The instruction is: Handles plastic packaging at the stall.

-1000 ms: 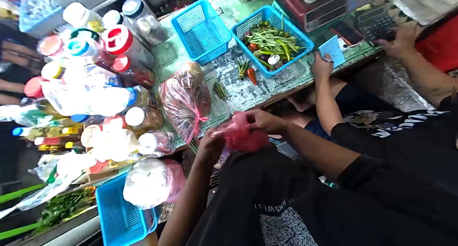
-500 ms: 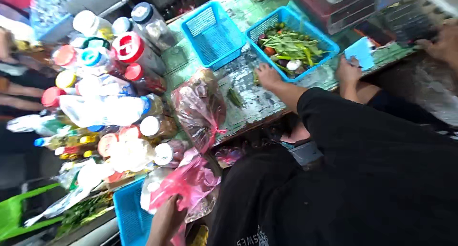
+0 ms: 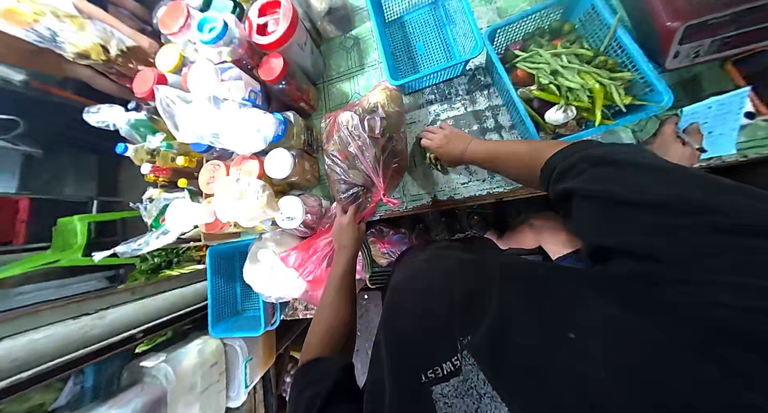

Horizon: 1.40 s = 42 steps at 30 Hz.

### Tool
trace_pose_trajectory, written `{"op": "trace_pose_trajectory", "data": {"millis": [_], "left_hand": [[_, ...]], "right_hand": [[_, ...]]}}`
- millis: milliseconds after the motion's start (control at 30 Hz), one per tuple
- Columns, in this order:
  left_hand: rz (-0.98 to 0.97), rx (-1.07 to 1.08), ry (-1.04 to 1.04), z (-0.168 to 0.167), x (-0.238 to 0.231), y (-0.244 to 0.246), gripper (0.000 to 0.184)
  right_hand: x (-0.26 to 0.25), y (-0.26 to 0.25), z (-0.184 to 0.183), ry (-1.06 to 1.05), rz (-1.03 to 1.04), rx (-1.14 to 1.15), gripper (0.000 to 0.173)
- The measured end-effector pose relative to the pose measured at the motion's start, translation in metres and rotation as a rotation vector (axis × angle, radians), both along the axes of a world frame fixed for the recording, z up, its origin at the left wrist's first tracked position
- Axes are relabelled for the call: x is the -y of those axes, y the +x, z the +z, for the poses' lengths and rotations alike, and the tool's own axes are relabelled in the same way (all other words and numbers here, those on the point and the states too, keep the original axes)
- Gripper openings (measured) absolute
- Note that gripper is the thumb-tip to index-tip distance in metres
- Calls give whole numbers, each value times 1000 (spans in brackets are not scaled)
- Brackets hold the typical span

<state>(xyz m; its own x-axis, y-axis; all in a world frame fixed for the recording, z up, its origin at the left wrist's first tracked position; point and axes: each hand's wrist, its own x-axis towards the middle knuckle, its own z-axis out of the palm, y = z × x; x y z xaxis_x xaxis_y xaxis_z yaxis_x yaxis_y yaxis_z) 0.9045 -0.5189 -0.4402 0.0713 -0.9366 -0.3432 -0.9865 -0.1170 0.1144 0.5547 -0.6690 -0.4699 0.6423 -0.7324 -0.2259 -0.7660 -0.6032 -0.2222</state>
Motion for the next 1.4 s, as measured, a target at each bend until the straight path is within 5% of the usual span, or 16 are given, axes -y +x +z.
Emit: {"op": "trace_pose_trajectory", "data": {"millis": [67,233,367,500,600,733,833,1000,1100,1400], "left_hand": [[15,-50,-8,-1,10,-1,27],[262,-390,-269,13,-1,30,24],[262,-447,-261,22,6,28,20],[144,-434,-158,31,18,26,19],[80,-488,-139,37,21,28,21],[-24,-420,-155,45,19,35,24],[-100,-371,-206,47,18,47,24],[-49,-664,-341,50,27,41,23],[22,-754,-413,58,43,41,20],[16,-900,-422,49,44,48,6]], "right_hand": [[3,9,-13,30,64,-28,75],[18,-2,-29,7,-17,-157,45],[-10,9,5,166,-242,-159,46],[-87,56,49,526,-226,142,28],[-140,137,52,830,-204,325,48],[-148,222,32,1016,-631,684,43],[-130,264,5,1034,-940,958,38],[-91,295,34,826,-1173,1116,38],[-82,301,39,565,-1011,1212,34],[-86,289,44,610,-756,1023,34]]}}
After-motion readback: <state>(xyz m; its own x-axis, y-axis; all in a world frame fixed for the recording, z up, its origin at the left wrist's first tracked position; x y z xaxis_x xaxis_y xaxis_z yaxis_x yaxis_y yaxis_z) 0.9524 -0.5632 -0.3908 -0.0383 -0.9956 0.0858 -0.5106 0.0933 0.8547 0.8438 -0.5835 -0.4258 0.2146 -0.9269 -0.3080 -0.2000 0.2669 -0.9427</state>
